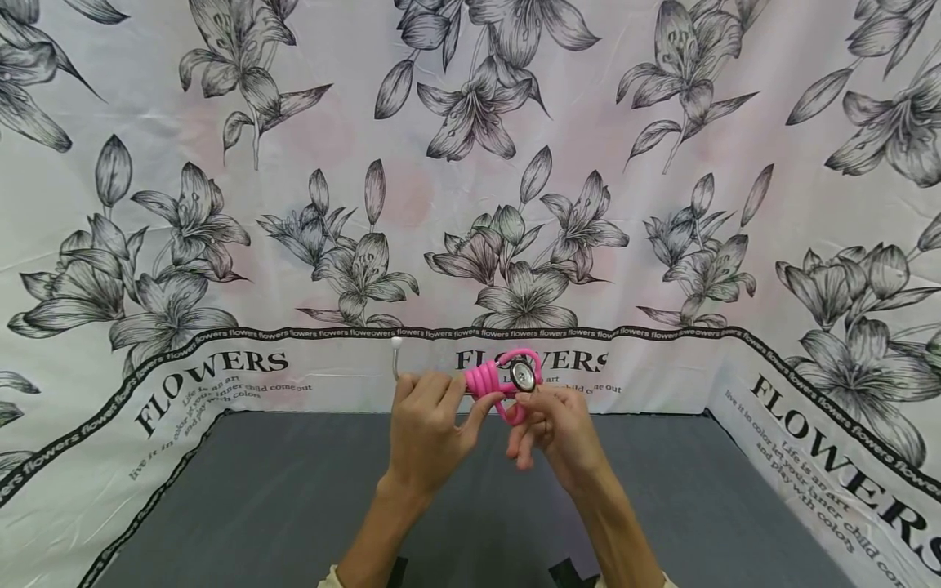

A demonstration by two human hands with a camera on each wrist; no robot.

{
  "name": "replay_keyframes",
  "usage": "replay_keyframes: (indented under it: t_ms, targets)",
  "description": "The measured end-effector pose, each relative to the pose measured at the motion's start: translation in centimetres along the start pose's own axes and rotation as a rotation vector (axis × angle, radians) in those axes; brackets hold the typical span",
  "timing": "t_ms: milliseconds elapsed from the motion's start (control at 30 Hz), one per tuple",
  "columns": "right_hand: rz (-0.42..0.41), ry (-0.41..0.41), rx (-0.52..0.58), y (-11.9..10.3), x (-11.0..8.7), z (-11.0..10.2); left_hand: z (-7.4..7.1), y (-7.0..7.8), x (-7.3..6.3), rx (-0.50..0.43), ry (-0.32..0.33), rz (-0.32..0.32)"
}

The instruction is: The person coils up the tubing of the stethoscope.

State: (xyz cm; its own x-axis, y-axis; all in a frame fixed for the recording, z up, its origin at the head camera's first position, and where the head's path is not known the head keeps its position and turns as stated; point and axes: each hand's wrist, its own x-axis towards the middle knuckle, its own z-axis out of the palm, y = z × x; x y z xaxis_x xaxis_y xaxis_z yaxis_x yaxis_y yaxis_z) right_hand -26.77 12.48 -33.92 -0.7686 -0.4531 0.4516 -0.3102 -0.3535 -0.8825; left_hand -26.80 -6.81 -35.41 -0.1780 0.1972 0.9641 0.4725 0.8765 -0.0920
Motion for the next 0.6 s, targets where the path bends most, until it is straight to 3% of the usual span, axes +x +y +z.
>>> replay_keyframes:
  t_ms: [100, 233, 367, 500, 600]
  targets:
    - [0.087, 0.055, 0.021, -0.2, 0.0, 0.1, 0.1, 0.1, -0.1, 0.009, -0.015, 0.006]
    - [0.181, 0.134, 0.01, -0.4, 0.1, 0.1, 0.3, 0.2, -0.2, 0.038, 0.01, 0.05]
    - [0.223, 0.201, -0.005, -0.4, 0.2, 0.2, 0.6, 0.1, -0.1, 0.074, 0.046, 0.111]
    - [0.195, 0.295, -0.061, -0.2, 0.3, 0.7, 0.7, 0.0, 0.0, 0.063, 0.058, 0.126]
    - [0.084, 0.436, -0.196, 0.3, 0.3, 1.3, 0.6, -0.1, 0.0, 0.035, 0.048, 0.125]
